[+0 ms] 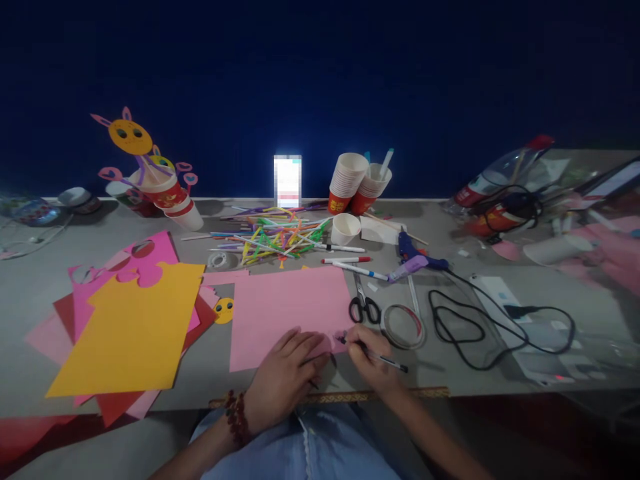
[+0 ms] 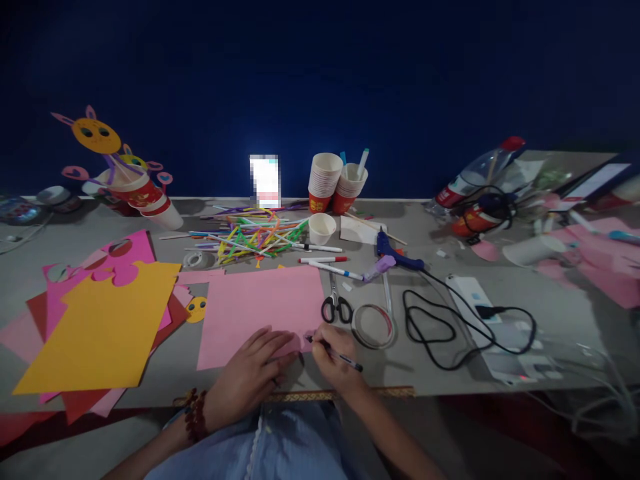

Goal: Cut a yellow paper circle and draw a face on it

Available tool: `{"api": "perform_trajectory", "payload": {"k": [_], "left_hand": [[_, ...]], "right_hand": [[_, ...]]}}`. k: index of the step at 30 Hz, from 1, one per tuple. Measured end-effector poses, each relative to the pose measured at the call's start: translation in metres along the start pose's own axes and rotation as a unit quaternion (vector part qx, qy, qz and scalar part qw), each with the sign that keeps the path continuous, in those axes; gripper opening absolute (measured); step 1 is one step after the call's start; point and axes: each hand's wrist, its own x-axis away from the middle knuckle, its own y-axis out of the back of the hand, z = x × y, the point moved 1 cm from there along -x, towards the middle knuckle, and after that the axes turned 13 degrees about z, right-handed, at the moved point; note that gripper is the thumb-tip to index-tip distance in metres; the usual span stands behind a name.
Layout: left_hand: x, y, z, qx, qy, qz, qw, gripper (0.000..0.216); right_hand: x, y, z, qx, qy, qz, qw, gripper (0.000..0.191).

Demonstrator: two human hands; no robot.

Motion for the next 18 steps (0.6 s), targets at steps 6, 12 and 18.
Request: {"api": "perform_trajectory", "payload": {"k": [6, 12, 18], "left_hand": [[-0.0008, 0.0012, -0.0001, 0.000, -0.001, -0.001, 1.000, 0.043], [-0.0004, -0.0013, 0.0009, 0.001, -0.003, -0.003, 1.000, 0.045], [-0.0006, 0.0022, -0.0003, -0.006, -0.001, -0.003, 1.000, 0.049]], "right_hand": [[-0.0002, 0.0028, 0.0035, -0.004, -0.001, 0.009, 1.000, 0.020], [0.0005, 0.0029, 0.0031, -0.006, -0.002, 0.016, 1.000, 0.019], [0.0004, 0.0039, 0.0055, -0.021, 0.000, 0.027, 0.999, 0.021]]}}
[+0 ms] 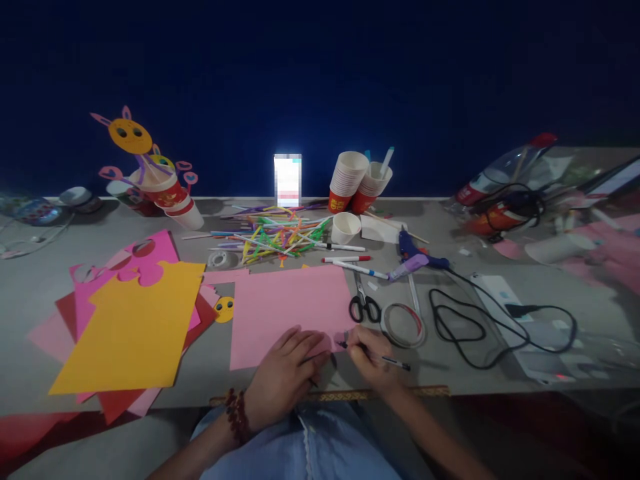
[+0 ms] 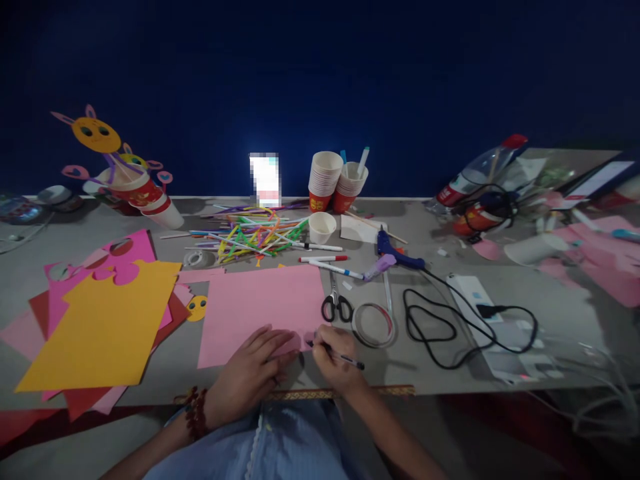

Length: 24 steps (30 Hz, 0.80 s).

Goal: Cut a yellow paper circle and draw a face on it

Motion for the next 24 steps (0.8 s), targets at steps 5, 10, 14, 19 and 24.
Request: {"api": "perform_trajectory", "payload": {"k": [5, 10, 14, 19, 24], "left_hand": [[-0.0002, -0.0001, 0.0000, 0.001, 0.001, -0.001, 1.000, 0.048], [-0.0002, 0.0002, 0.0002, 0.001, -0.001, -0.002, 1.000, 0.048], [0.0002, 0.0017, 0.0002, 0.009, -0.003, 0.005, 1.000, 0.048], [0.0001, 0.0030, -0.0002, 0.011, -0.001, 0.008, 1.000, 0.050], [0.0001, 0.0030, 0.0001, 0.015, -0.002, 0.006, 1.000, 0.052]], "right_hand": [[-0.0005, -0.0002, 0.0002, -0.020, 0.006, 0.009, 1.000, 0.022], [0.0000, -0.0005, -0.0007, -0.026, 0.011, 0.018, 0.999, 0.023], [0.0006, -0.0001, -0.0007, -0.029, 0.014, 0.031, 0.999, 0.023], [0.0011, 0.0007, -0.0005, -0.022, 0.009, 0.040, 0.999, 0.023], [0.0011, 0.0004, -0.0006, -0.028, 0.018, 0.043, 0.999, 0.024]]}}
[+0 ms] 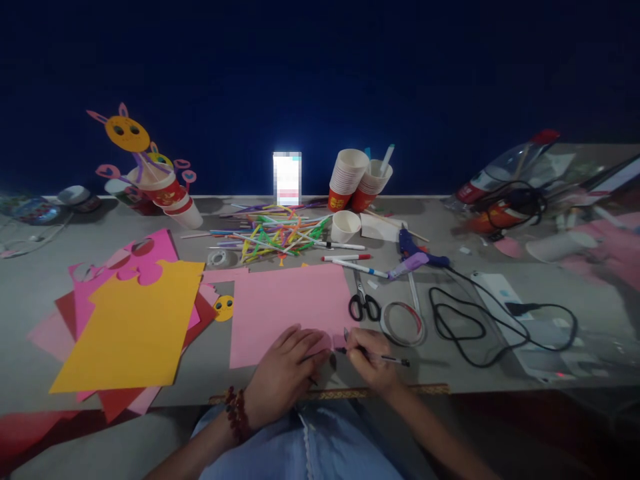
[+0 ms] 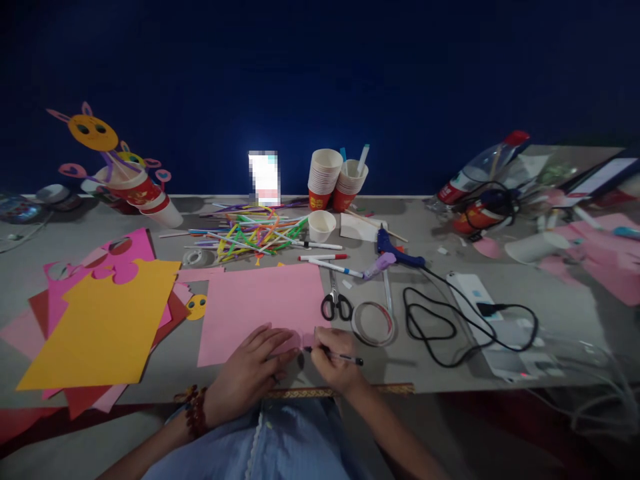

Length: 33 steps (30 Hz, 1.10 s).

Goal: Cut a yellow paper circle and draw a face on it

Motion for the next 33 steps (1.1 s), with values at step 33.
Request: {"api": "perform_trajectory", "payload": {"k": [33], "left_hand": [[-0.001, -0.004, 0.000, -0.022, 0.006, -0.014, 1.000, 0.043]], "right_hand": [[0.001, 0.003, -0.016, 0.048, -0.038, -0.075, 0.995, 0.018]]}}
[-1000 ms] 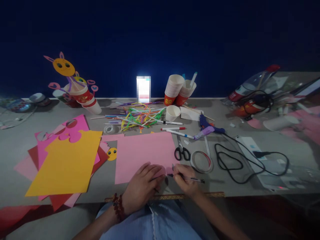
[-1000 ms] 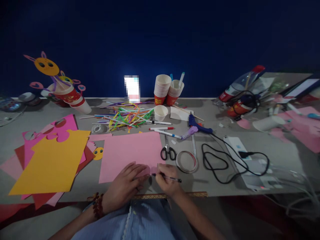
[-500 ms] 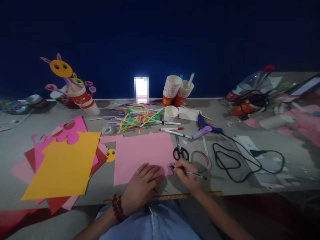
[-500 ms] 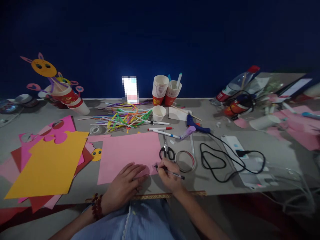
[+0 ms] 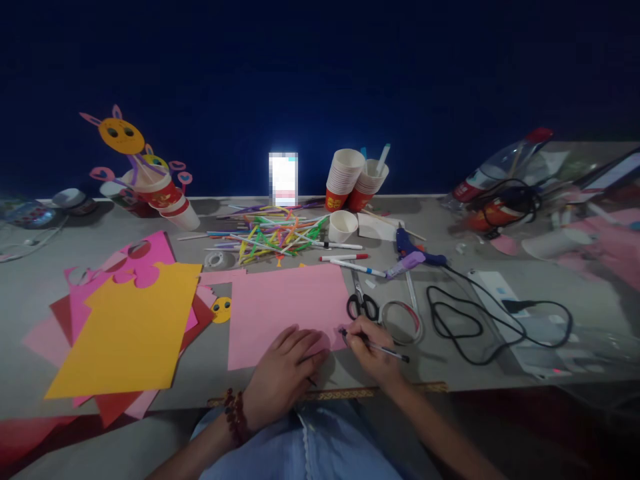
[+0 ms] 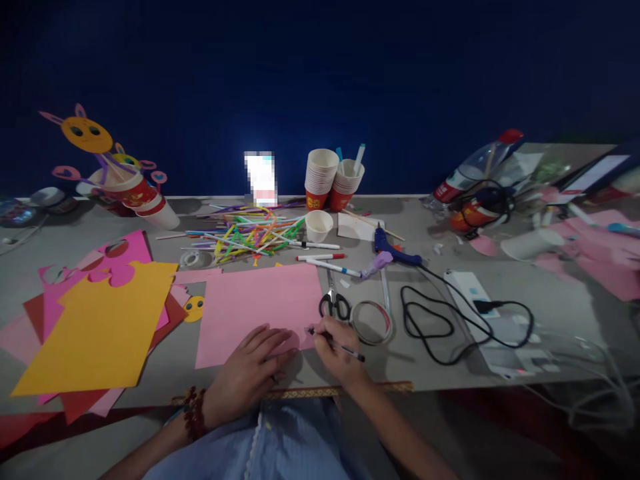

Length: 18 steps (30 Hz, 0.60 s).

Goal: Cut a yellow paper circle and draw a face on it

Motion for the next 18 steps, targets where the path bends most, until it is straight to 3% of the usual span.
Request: {"api": "perform_trajectory", "payload": {"k": [18], "left_hand": [[-0.0005, 0.0024, -0.0008, 0.006, -0.002, 0.009, 1.000, 0.042]], "right_hand": [[-0.0018, 0.0012, 0.0030, 0.016, 0.012, 0.010, 1.000, 0.017]]}}
